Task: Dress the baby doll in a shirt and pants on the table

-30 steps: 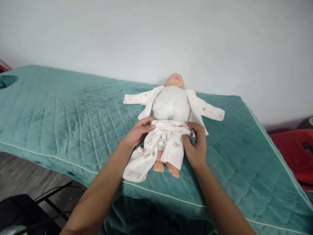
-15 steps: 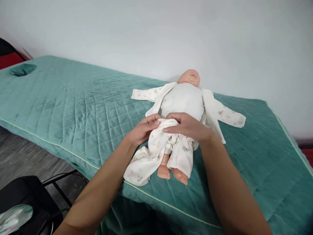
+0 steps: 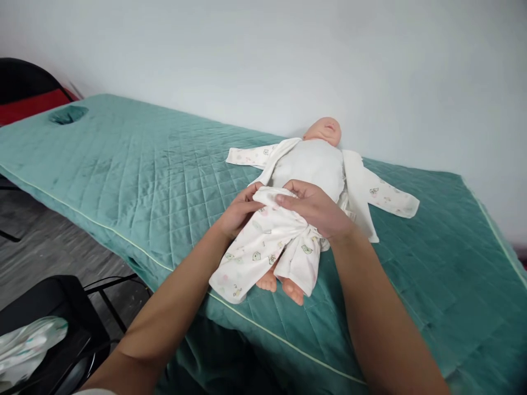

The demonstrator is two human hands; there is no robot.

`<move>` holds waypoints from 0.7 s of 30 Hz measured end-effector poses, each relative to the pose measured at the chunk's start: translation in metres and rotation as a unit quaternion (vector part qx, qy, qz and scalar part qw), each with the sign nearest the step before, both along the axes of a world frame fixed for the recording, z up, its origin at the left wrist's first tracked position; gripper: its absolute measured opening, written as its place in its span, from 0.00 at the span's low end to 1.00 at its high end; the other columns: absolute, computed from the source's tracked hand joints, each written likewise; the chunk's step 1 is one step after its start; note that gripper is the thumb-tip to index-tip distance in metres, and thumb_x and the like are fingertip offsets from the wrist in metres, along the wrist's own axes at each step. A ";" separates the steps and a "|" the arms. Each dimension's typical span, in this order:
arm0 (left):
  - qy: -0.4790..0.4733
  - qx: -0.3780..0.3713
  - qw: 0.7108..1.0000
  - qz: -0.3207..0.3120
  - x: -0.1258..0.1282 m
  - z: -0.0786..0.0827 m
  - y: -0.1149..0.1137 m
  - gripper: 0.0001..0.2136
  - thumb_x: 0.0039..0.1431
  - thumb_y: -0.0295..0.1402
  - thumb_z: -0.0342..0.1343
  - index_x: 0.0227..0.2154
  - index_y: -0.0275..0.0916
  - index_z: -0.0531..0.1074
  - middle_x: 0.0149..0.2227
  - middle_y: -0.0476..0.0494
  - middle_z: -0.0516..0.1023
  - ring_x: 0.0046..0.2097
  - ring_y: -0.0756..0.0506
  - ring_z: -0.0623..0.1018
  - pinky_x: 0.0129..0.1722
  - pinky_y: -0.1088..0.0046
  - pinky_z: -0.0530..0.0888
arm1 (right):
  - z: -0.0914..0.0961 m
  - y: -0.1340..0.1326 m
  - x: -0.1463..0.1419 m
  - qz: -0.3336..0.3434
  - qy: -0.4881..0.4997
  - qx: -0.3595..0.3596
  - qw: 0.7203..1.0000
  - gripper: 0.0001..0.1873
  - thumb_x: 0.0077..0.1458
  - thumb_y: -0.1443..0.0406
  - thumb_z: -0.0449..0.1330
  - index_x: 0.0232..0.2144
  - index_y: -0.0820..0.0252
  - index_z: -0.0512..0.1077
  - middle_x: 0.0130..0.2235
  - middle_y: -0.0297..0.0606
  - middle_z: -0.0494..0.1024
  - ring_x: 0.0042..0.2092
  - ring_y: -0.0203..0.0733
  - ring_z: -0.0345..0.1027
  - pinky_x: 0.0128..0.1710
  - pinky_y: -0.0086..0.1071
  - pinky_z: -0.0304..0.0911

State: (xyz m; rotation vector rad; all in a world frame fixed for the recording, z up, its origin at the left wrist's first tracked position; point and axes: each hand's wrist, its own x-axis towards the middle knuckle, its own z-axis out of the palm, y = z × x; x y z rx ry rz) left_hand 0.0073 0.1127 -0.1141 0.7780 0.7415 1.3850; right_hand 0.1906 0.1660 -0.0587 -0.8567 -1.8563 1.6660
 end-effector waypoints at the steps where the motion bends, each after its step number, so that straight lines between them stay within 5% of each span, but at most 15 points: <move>1: -0.017 0.003 1.000 0.012 0.001 0.001 0.000 0.14 0.43 0.29 0.69 0.30 0.38 0.70 0.25 0.53 0.73 0.26 0.52 0.71 0.27 0.77 0.66 | 0.003 -0.002 0.001 0.028 -0.025 0.022 0.999 0.19 0.52 0.50 0.69 0.32 0.57 0.72 0.31 0.31 0.73 0.31 0.36 0.65 0.29 0.29 0.57; 6: -0.061 -0.003 0.998 0.002 0.001 0.003 -0.001 0.12 0.46 0.33 0.68 0.29 0.38 0.70 0.25 0.52 0.72 0.27 0.51 0.71 0.28 0.75 0.66 | 0.014 -0.009 0.005 0.122 -0.127 0.065 0.982 0.18 0.50 0.54 0.69 0.40 0.57 0.79 0.39 0.36 0.81 0.41 0.47 0.74 0.37 0.34 0.65; 15: 0.018 -0.007 1.000 -0.022 0.002 0.002 -0.001 0.19 0.43 0.42 0.72 0.35 0.35 0.78 0.32 0.42 0.81 0.37 0.41 0.81 0.36 0.69 0.74 | -0.007 -0.002 0.006 -0.042 0.016 -0.030 0.999 0.11 0.50 0.59 0.67 0.34 0.57 0.73 0.33 0.32 0.75 0.34 0.38 0.68 0.34 0.31 0.61; 18: 0.044 0.013 0.997 -0.060 -0.001 -0.001 -0.003 0.27 0.37 0.46 0.75 0.39 0.35 0.79 0.33 0.43 0.81 0.35 0.43 0.80 0.32 0.71 0.74 | -0.009 0.000 0.005 -0.088 0.017 -0.030 0.995 0.14 0.47 0.60 0.69 0.27 0.56 0.66 0.26 0.27 0.66 0.28 0.34 0.58 0.28 0.29 0.53; 21: 0.084 0.026 0.991 -0.102 -0.006 -0.003 -0.006 0.27 0.33 0.41 0.78 0.39 0.35 0.80 0.32 0.45 0.81 0.31 0.46 0.78 0.30 0.74 0.73 | -0.009 -0.001 0.005 -0.092 0.005 -0.021 0.995 0.15 0.48 0.58 0.68 0.27 0.56 0.64 0.26 0.26 0.64 0.27 0.33 0.55 0.27 0.29 0.51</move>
